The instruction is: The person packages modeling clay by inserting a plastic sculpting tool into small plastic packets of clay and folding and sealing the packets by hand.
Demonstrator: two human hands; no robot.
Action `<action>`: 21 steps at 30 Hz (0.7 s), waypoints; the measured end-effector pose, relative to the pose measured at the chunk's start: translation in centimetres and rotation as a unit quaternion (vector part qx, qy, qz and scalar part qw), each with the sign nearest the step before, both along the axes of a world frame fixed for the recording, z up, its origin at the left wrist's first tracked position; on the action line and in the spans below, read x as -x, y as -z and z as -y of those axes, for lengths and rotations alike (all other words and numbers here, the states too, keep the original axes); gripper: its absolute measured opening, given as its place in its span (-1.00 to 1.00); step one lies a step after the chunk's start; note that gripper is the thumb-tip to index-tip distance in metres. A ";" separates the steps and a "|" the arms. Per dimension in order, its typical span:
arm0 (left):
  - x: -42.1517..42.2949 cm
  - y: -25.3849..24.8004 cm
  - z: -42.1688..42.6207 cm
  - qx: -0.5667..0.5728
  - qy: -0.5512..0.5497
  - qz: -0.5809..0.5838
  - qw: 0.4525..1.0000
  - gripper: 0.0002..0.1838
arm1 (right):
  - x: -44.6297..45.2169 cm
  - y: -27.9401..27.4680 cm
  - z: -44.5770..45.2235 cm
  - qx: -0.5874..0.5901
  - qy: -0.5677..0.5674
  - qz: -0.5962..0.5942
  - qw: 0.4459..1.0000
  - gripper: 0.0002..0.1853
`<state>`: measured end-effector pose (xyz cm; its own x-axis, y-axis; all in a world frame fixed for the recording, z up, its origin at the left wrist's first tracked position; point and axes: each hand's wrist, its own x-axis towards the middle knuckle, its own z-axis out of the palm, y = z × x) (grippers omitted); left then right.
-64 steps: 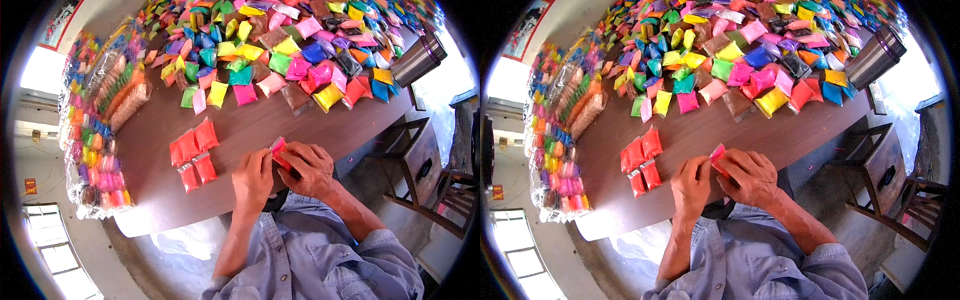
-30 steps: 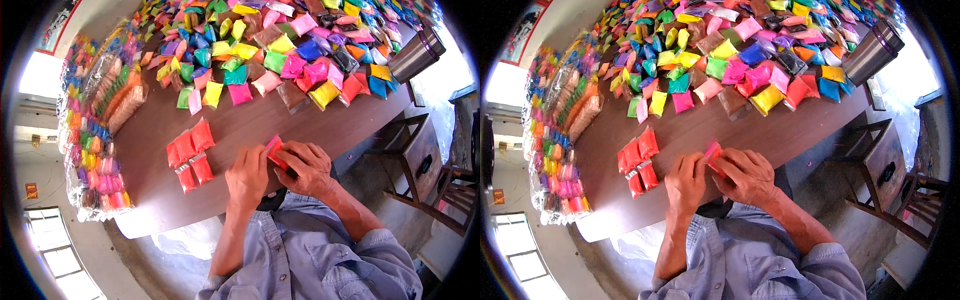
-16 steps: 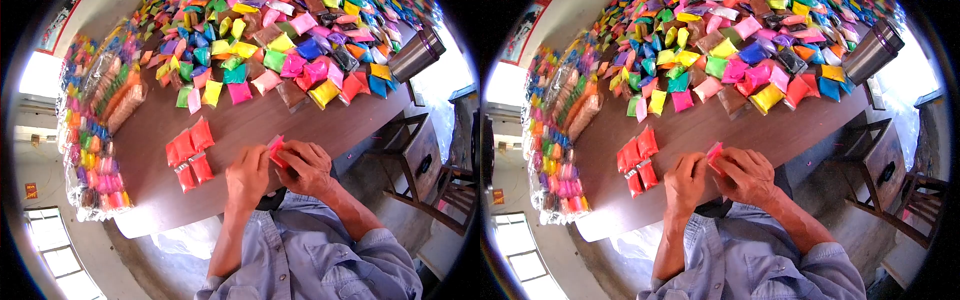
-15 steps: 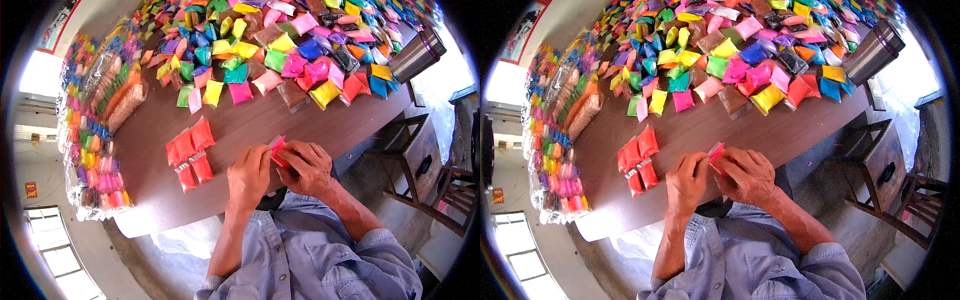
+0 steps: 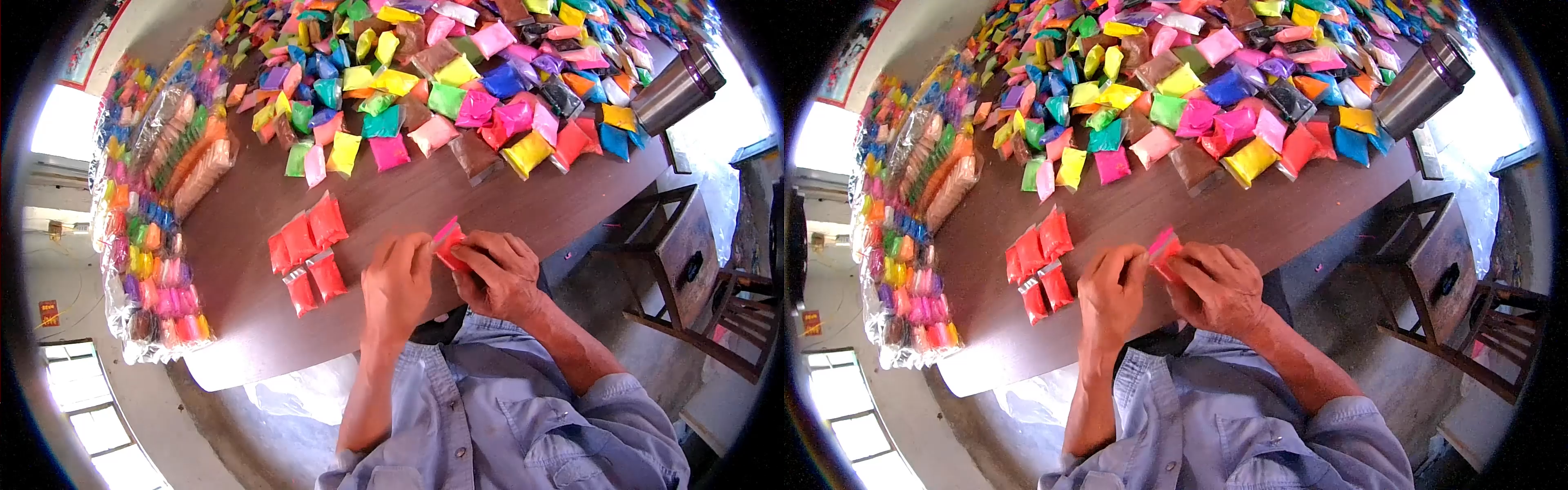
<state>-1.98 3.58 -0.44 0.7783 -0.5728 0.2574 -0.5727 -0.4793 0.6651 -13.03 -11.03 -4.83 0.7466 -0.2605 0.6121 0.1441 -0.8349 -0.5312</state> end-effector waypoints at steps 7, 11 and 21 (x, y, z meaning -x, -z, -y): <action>1.5 1.9 -1.3 0.013 -0.031 -0.020 0.999 -0.93 | 0.0 0.5 0.2 0.018 -0.001 0.007 1.000 -0.65; 0.5 2.4 -1.5 0.001 -0.046 0.005 0.999 -0.93 | 0.0 0.3 0.2 0.022 0.006 0.005 1.000 -0.67; 2.8 1.9 -1.9 0.038 -0.046 -0.001 0.998 -0.93 | -0.3 0.6 0.0 0.017 0.020 0.013 1.000 -0.63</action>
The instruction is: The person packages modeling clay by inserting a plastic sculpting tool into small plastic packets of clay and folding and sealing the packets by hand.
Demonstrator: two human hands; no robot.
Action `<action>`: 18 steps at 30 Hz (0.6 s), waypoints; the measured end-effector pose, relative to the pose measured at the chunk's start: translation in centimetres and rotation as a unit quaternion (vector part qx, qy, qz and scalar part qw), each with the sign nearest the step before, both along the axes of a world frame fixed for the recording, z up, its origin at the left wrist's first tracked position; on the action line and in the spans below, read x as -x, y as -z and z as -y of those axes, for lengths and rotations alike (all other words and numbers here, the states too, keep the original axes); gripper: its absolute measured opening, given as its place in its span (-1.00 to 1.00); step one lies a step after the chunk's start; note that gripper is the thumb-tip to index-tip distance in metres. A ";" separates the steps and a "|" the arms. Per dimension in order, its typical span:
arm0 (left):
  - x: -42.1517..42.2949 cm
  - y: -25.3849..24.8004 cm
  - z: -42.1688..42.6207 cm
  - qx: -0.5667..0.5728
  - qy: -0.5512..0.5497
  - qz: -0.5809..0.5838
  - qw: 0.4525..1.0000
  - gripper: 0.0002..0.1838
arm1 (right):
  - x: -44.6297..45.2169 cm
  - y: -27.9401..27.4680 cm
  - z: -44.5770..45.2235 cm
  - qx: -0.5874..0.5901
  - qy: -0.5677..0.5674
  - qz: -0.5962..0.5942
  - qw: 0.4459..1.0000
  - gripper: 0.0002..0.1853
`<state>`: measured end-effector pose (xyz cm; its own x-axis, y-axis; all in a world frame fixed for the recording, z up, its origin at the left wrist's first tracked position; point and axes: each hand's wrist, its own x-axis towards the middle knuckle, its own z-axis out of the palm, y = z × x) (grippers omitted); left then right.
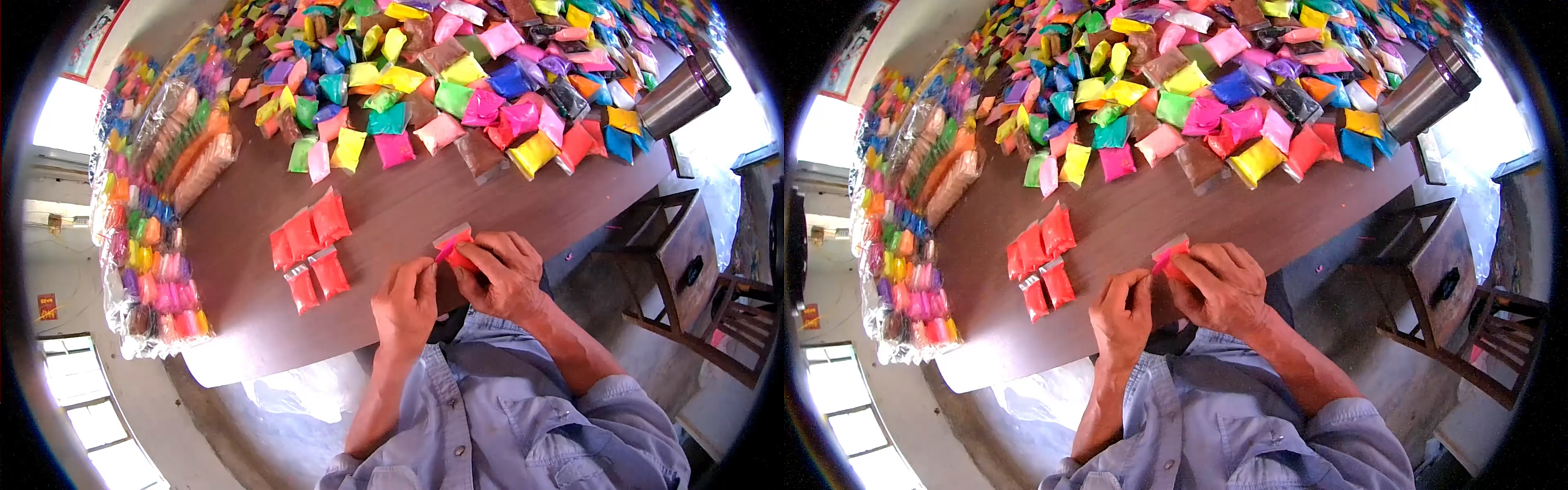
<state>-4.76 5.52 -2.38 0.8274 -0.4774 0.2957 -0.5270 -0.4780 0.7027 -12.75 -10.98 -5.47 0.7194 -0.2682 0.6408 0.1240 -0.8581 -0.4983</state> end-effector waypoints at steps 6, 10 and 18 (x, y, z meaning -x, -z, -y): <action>-1.5 0.7 0.1 -0.049 -0.025 0.023 0.998 -0.93 | -0.1 -0.2 0.0 -0.009 -0.004 -0.001 1.000 -0.65; -1.1 -0.1 0.0 0.003 -0.022 0.002 1.000 -0.93 | 0.1 -0.2 0.2 -0.014 0.000 -0.005 1.000 -0.68; 0.7 0.7 -0.2 -0.012 -0.017 -0.003 1.000 -0.92 | -0.3 -0.5 -0.1 -0.037 0.019 0.003 0.999 -0.72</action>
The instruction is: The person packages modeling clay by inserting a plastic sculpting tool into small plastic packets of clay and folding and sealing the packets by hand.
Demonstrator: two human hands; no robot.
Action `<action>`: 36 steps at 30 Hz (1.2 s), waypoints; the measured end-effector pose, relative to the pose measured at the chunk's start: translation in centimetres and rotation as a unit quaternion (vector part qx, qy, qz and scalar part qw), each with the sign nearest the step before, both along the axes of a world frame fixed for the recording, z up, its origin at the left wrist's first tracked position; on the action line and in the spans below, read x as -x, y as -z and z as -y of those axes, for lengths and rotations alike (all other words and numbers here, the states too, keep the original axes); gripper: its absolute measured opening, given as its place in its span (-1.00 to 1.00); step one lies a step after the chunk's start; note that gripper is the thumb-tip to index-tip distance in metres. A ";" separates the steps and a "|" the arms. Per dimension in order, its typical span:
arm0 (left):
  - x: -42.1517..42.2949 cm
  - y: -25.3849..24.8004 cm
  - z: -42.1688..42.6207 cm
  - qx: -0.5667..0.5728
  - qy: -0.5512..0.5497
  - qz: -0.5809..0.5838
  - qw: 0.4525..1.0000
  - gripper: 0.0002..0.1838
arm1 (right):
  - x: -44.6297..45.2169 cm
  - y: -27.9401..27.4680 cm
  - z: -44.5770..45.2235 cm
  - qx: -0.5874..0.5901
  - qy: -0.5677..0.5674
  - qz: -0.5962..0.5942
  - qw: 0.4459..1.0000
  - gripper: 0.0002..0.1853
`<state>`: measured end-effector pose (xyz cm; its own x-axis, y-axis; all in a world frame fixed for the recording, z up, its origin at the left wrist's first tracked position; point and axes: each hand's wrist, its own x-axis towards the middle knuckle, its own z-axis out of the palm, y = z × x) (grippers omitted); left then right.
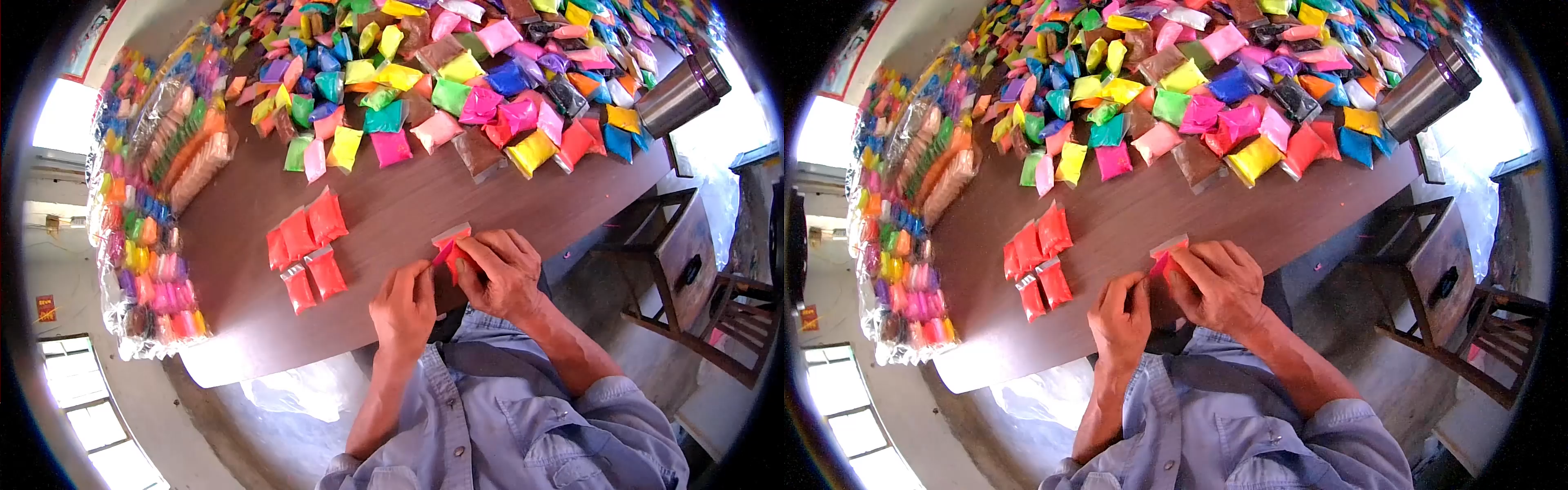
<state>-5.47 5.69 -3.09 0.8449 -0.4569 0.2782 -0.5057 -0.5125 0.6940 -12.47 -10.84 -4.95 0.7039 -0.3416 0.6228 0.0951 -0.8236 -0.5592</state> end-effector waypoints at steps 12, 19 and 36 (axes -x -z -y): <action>-1.3 -1.3 0.1 0.004 0.004 -0.004 1.000 -0.93 | 0.1 -0.3 -0.1 -0.006 -0.007 -0.020 1.000 -0.72; -1.6 -0.3 0.6 -0.020 0.027 0.042 0.999 -0.95 | 0.1 0.2 0.1 0.010 -0.014 0.003 1.000 -0.70; -3.8 -2.4 2.5 -0.104 0.126 0.043 0.986 -0.92 | 0.2 0.9 0.2 0.025 -0.012 0.004 1.000 -0.67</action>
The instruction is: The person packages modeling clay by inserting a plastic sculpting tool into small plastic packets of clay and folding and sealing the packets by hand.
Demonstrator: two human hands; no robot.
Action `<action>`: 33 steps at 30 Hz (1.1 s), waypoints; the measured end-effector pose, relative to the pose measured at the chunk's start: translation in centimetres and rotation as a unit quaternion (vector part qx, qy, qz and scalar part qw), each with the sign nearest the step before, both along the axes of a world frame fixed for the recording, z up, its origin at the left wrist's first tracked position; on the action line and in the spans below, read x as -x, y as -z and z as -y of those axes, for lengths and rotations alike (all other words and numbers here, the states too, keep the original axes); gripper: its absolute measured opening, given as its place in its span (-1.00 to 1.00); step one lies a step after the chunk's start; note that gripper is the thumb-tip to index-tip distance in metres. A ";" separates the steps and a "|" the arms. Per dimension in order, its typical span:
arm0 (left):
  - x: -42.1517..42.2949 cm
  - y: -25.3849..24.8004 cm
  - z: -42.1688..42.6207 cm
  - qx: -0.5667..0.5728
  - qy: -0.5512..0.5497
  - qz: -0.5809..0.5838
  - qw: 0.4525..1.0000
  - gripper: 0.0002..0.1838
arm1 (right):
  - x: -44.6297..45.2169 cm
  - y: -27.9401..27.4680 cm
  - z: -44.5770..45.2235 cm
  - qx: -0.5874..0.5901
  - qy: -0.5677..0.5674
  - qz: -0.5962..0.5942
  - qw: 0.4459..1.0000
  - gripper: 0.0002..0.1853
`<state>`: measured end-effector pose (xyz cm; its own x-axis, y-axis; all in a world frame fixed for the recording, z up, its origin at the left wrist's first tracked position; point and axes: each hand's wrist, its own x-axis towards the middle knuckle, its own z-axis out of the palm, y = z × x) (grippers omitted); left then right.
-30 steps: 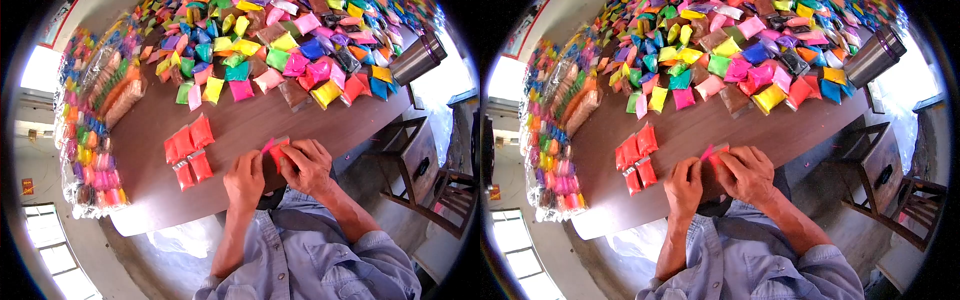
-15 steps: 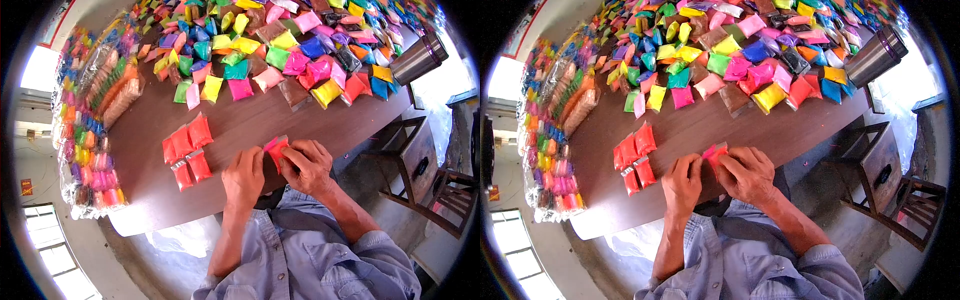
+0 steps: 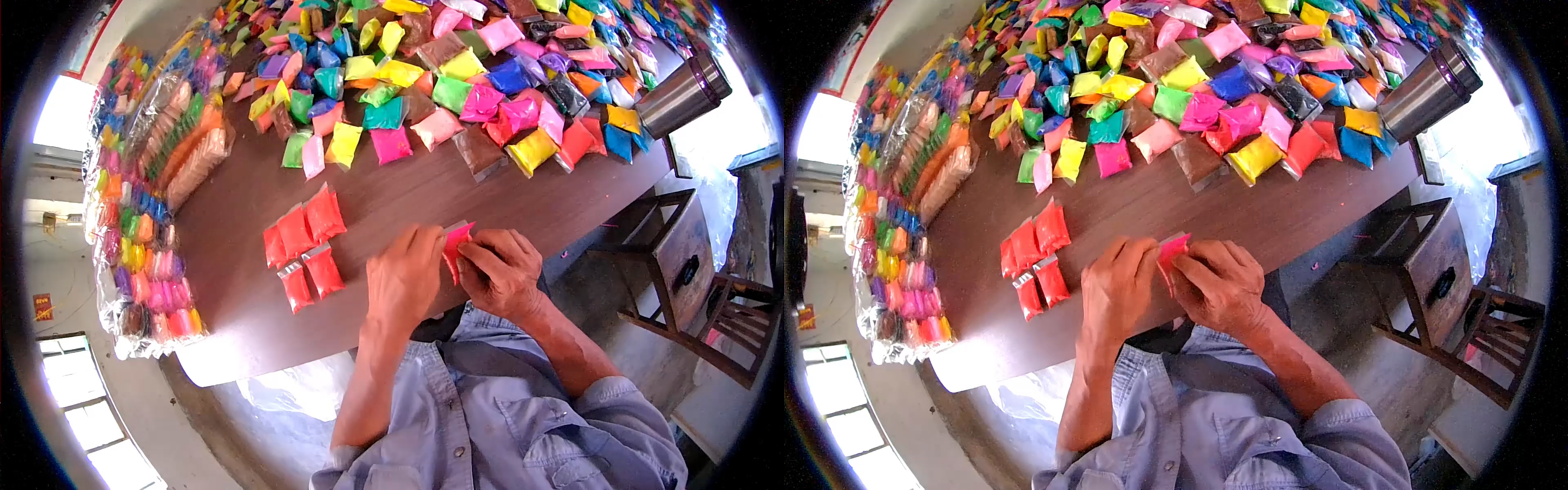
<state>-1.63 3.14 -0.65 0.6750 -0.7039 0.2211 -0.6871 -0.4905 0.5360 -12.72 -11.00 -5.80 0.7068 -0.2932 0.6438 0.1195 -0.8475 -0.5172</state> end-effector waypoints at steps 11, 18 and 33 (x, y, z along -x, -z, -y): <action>-1.7 -0.9 1.1 0.008 0.019 -0.018 1.000 -0.91 | 0.1 -0.3 -0.1 -0.024 -0.005 0.002 1.000 -0.71; 0.4 -0.3 -0.4 0.012 -0.007 -0.059 0.998 -0.90 | -0.1 -0.4 -0.1 -0.010 0.000 0.011 1.000 -0.69; 1.1 -0.8 -1.7 0.073 -0.062 -0.119 0.988 -0.90 | -0.2 -0.4 -0.1 -0.012 -0.005 0.003 1.000 -0.66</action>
<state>-2.74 4.88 0.10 0.7992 -0.5847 0.1394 -0.4726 -0.4680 0.7467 -12.52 -10.91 -5.40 0.7050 -0.3023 0.6415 0.1309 -0.8336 -0.5367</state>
